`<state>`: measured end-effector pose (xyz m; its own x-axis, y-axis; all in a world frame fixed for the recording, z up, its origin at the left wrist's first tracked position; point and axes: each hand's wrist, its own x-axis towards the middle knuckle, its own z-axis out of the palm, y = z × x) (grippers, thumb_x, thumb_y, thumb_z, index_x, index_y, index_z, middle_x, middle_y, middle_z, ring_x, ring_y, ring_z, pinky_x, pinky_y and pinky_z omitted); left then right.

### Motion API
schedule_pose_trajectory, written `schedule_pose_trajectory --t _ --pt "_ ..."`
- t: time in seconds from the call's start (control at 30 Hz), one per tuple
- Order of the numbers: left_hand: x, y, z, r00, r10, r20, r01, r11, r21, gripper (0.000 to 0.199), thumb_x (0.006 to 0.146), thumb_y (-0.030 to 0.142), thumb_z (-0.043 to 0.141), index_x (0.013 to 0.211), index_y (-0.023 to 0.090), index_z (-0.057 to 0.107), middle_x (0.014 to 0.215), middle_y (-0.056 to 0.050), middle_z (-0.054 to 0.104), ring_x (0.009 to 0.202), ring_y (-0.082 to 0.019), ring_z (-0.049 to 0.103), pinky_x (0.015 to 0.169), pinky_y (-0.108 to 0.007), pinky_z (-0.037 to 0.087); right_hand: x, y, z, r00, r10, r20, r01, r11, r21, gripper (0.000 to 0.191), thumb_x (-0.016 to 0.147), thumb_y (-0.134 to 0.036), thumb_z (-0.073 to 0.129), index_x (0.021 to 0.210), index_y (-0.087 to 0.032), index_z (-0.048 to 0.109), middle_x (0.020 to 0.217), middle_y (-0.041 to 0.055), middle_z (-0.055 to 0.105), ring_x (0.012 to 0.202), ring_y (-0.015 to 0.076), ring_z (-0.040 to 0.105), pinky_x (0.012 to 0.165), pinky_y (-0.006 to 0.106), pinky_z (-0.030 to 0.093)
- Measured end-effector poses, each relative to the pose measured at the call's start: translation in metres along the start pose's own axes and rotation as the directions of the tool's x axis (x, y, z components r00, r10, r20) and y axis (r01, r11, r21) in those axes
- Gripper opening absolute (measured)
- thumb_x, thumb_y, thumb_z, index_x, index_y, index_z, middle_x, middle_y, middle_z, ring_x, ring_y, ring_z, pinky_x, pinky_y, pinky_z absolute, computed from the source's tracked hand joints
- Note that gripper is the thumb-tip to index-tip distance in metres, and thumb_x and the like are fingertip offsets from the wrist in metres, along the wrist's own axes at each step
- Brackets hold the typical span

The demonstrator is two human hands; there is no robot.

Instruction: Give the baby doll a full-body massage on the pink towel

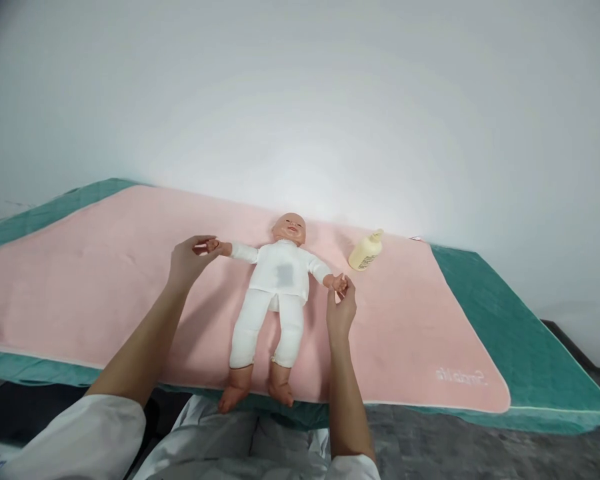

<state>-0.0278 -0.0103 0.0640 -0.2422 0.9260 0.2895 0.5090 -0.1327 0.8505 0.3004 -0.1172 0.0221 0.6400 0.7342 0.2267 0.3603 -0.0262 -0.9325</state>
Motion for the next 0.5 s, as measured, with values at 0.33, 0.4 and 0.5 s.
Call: schedule_pose_trajectory --t 0.33,0.4,0.5 --pt "-0.094 -0.024 0.017 0.976 -0.137 0.170 0.166 0.971 -0.173 0.028 0.078 0.035 0.063 0.103 0.022 0.066 0.106 -0.006 0.073 0.102 -0.023 0.068 0.088 -0.035 0.057 -0.048 0.022 -0.004 0.992 0.084 0.091 -0.069 0.985 -0.157 0.052 0.084 -0.053 0.050 0.122 -0.019 0.060 0.112 0.0120 0.070 0.103 0.0276 0.066 0.087 0.039 0.050" --pt "-0.100 -0.031 0.022 0.966 -0.158 0.203 0.197 0.961 -0.191 0.032 0.077 0.033 0.064 0.107 0.022 0.065 0.109 -0.006 0.072 0.104 -0.024 0.068 0.091 -0.037 0.056 -0.050 0.029 -0.005 0.991 0.064 0.116 -0.039 0.978 -0.206 0.049 0.084 -0.052 0.051 0.117 -0.018 0.062 0.109 0.0119 0.071 0.099 0.0281 0.066 0.084 0.039 0.049" --pt "-0.103 -0.037 0.026 0.971 -0.132 0.202 0.167 0.972 -0.167 0.037 0.075 0.028 0.065 0.112 0.024 0.064 0.113 -0.005 0.071 0.107 -0.023 0.067 0.095 -0.037 0.054 -0.052 0.037 -0.005 0.989 0.035 0.144 0.006 0.961 -0.276 0.044 0.084 -0.049 0.052 0.112 -0.017 0.063 0.105 0.0121 0.071 0.094 0.0280 0.065 0.079 0.037 0.048"
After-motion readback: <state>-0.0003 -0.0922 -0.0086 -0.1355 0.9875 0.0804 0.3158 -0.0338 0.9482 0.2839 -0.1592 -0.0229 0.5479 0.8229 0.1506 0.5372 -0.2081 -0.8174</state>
